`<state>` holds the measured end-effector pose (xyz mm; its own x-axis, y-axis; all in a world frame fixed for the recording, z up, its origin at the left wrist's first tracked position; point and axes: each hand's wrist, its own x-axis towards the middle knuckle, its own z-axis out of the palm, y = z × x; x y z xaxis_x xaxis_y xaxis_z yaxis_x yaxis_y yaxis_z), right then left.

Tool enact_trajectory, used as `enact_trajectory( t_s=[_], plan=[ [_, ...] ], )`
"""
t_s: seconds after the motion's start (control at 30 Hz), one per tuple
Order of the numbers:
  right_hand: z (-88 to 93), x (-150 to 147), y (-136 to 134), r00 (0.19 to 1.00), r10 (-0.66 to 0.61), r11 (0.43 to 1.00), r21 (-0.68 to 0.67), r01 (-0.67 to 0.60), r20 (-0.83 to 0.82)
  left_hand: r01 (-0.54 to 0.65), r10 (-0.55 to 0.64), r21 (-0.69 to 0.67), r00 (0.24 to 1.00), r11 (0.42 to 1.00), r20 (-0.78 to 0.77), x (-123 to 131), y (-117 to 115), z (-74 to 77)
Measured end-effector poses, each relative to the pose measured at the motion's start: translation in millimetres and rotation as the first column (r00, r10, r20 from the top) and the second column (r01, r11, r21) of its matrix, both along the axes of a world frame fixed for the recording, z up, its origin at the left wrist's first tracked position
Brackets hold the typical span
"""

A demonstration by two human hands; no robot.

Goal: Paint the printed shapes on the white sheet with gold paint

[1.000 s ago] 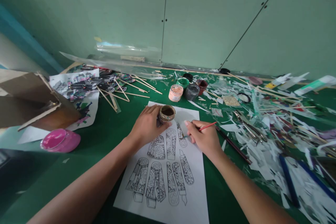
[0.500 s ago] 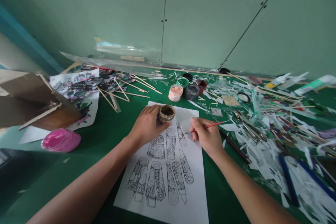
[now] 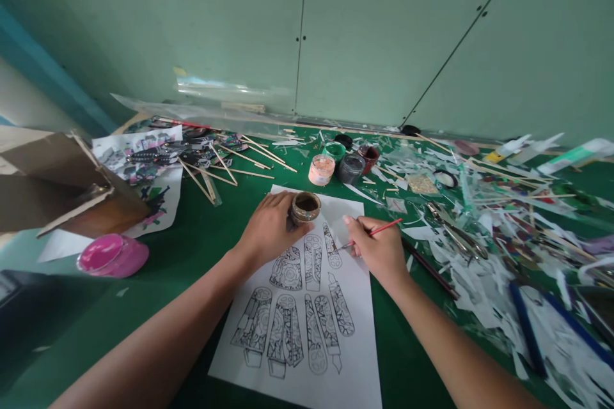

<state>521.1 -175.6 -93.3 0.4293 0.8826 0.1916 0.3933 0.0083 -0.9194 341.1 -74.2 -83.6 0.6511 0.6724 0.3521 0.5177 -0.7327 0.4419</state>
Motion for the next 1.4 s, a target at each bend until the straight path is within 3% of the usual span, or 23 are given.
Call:
enact_trajectory(
  t_s=[1.4],
  plan=[
    [-0.2, 0.1, -0.6, 0.998, 0.025, 1.0, -0.019, -0.024, 0.052, -0.004, 0.005, -0.014, 1.0, 1.0, 0.003, -0.2, -1.1, 2.1]
  ],
)
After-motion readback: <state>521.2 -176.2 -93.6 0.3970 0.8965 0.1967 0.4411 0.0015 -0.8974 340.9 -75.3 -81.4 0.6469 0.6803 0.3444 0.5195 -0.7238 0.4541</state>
